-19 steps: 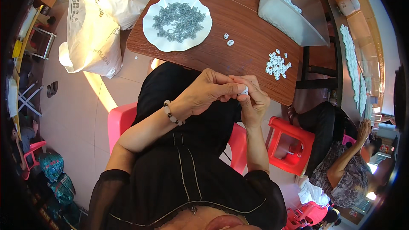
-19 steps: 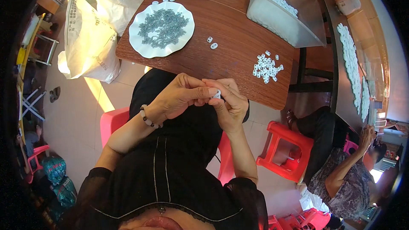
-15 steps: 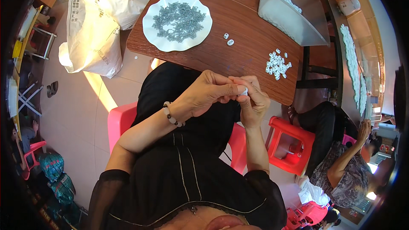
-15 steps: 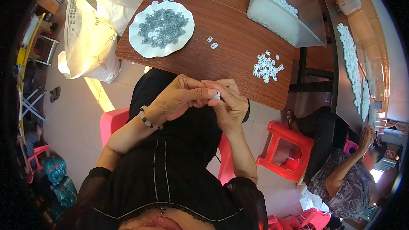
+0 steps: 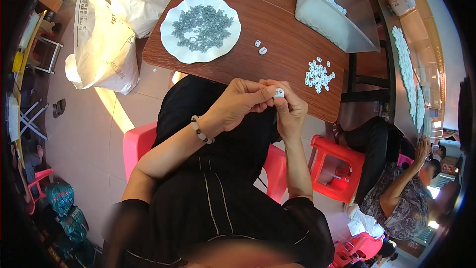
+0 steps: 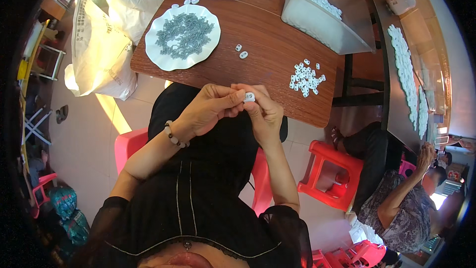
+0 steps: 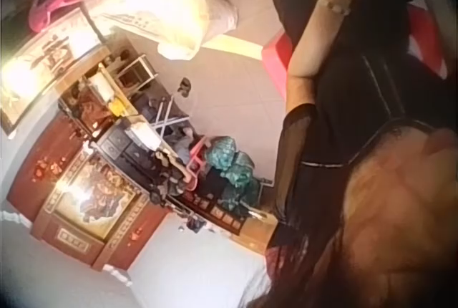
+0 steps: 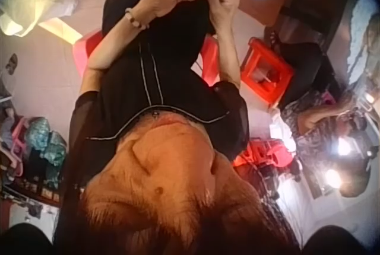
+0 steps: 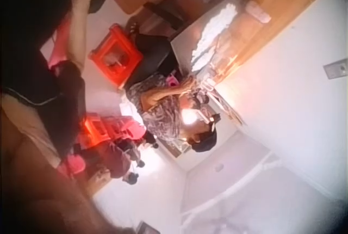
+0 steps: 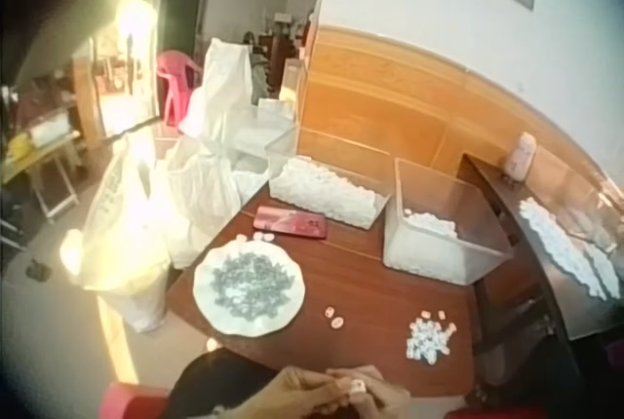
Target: Assembling small white plastic components by manually inserting grey metal pins into them.
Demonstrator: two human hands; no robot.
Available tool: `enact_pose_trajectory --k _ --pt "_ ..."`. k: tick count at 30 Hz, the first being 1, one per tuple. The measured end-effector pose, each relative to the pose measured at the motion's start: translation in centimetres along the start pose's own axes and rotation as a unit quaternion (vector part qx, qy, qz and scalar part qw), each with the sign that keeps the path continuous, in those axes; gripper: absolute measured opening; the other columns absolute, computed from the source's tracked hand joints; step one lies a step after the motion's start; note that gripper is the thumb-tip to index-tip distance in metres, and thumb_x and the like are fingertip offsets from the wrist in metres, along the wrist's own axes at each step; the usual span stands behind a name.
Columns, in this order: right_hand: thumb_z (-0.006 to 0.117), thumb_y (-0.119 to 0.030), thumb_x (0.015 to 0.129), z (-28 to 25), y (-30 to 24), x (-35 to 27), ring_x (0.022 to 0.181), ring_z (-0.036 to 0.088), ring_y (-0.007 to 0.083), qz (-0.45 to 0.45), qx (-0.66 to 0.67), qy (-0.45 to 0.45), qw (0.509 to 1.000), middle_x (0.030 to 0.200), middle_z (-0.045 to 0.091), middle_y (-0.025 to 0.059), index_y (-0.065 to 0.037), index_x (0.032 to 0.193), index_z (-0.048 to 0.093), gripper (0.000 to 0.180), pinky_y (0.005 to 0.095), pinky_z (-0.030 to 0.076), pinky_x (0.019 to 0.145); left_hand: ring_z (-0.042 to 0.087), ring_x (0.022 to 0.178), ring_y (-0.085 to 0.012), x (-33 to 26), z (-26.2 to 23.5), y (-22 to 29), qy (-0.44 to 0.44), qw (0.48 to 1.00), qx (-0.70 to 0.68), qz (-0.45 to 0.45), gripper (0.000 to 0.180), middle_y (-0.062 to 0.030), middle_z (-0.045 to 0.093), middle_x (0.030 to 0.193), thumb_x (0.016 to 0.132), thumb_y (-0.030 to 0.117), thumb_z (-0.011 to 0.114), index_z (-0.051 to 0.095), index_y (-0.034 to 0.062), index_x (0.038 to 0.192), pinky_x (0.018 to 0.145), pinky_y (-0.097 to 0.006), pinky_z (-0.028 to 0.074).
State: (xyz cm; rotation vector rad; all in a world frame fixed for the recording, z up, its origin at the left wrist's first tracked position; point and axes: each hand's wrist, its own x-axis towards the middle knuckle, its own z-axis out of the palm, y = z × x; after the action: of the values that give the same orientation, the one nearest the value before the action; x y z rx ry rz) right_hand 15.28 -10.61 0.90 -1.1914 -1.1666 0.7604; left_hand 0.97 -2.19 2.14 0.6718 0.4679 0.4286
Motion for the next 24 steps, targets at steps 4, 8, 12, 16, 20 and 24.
enact_pose_trajectory --k 4,8,12,16,20,24 --pt "0.060 -0.038 0.092 -0.7 0.7 0.4 0.102 0.060 0.0198 0.004 0.064 -0.033 0.997 0.120 0.061 0.0177 0.005 0.128 0.054 0.056 0.0306 0.047 0.090 0.054 0.067 -0.0048 0.6 0.1 -0.6 0.007 0.998 0.032 0.047 0.024 -0.0006 0.065 0.075 0.093 0.023 0.065 0.073 0.0010 0.091 0.065 -0.019 0.046" --pt "0.058 -0.041 0.093 -1.3 0.9 0.1 0.105 0.059 0.0210 0.024 0.070 -0.059 0.996 0.122 0.061 0.0194 0.004 0.134 0.049 0.062 0.0322 0.046 0.092 0.053 0.068 -0.0042 0.7 0.1 -0.7 0.004 0.993 0.084 0.077 0.026 -0.0006 0.065 0.077 0.094 0.024 0.063 0.072 0.0001 0.089 0.065 -0.019 0.045" --pt "0.058 -0.040 0.093 -1.2 0.9 0.2 0.106 0.059 0.0214 0.019 0.073 -0.060 0.995 0.121 0.061 0.0200 0.004 0.133 0.050 0.060 0.0324 0.046 0.093 0.051 0.069 -0.0039 0.6 0.1 -0.7 0.001 0.993 0.087 0.085 0.026 -0.0003 0.065 0.077 0.094 0.023 0.063 0.071 -0.0002 0.086 0.066 -0.020 0.044" --pt "0.059 -0.038 0.093 -1.0 1.0 0.2 0.107 0.059 0.0227 0.020 0.073 -0.060 0.995 0.119 0.062 0.0204 0.004 0.133 0.050 0.059 0.0329 0.047 0.092 0.051 0.069 -0.0041 0.6 -0.1 -0.9 0.003 0.992 0.091 0.087 0.026 -0.0001 0.064 0.076 0.094 0.023 0.063 0.071 -0.0004 0.087 0.065 -0.020 0.044" --pt "0.061 -0.036 0.092 -0.6 1.0 0.1 0.106 0.060 0.0233 0.019 0.074 -0.040 0.996 0.113 0.063 0.0195 0.005 0.129 0.053 0.056 0.0325 0.048 0.090 0.052 0.067 -0.0046 0.5 -0.3 -1.2 -0.002 0.994 0.079 0.080 0.023 -0.0013 0.065 0.079 0.093 0.023 0.064 0.072 0.0010 0.093 0.064 -0.019 0.043" --pt "0.063 -0.036 0.091 -0.9 1.3 0.0 0.103 0.061 0.0224 0.013 0.054 -0.032 0.998 0.110 0.064 0.0188 0.006 0.121 0.060 0.051 0.0316 0.049 0.087 0.052 0.066 -0.0047 0.5 -0.1 -1.5 0.006 0.997 0.053 0.062 0.022 -0.0017 0.065 0.077 0.092 0.022 0.066 0.072 0.0009 0.090 0.062 -0.019 0.043"
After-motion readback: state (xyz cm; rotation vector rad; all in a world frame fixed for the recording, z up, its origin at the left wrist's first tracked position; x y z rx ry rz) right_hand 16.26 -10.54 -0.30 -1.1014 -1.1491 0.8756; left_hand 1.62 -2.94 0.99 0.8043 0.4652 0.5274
